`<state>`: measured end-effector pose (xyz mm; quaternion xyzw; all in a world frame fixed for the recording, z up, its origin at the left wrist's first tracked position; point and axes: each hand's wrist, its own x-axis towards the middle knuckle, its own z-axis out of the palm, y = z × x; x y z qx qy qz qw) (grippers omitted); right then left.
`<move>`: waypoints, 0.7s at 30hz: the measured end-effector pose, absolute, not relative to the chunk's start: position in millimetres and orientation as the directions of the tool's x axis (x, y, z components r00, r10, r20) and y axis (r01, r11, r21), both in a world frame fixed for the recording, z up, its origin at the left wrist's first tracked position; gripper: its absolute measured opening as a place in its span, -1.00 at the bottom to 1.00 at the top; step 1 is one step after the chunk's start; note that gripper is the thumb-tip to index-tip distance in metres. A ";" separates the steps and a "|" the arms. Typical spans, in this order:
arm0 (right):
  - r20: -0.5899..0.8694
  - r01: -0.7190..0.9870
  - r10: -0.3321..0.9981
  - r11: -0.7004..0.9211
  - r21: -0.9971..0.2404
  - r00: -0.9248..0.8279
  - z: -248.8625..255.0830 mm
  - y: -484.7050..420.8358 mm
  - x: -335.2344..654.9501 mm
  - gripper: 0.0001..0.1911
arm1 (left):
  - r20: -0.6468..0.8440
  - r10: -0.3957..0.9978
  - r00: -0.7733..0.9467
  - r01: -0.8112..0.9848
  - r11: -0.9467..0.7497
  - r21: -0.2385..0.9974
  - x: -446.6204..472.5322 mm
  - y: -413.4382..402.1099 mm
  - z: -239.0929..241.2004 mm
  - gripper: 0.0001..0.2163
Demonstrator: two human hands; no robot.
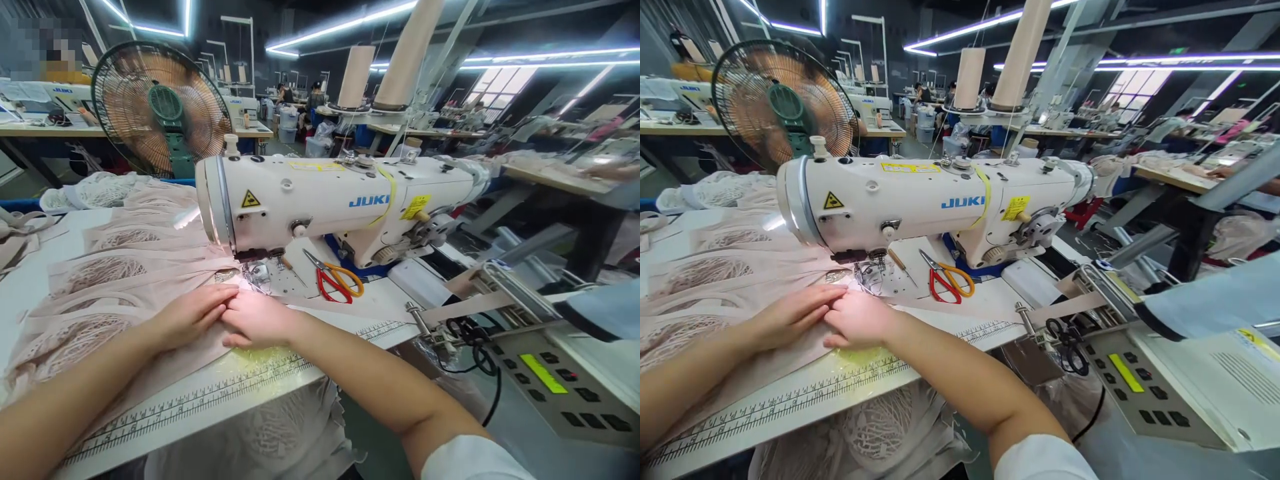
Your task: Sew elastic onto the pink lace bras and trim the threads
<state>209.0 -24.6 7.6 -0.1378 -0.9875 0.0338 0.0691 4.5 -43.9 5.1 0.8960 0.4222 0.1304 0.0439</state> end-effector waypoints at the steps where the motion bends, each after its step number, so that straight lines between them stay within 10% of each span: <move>1: 0.140 0.287 0.297 0.954 -0.086 -0.945 5.4 -29.0 210.5 -0.55 | 0.209 0.754 0.623 0.736 -0.655 0.172 5.0 -49.2 0.1 -0.56; 21: 0.384 0.370 0.460 0.884 -0.286 -0.801 -26.1 -70.9 257.7 -0.54 | 0.319 0.732 0.602 0.778 -0.628 -0.026 24.9 -39.1 -0.8 -0.66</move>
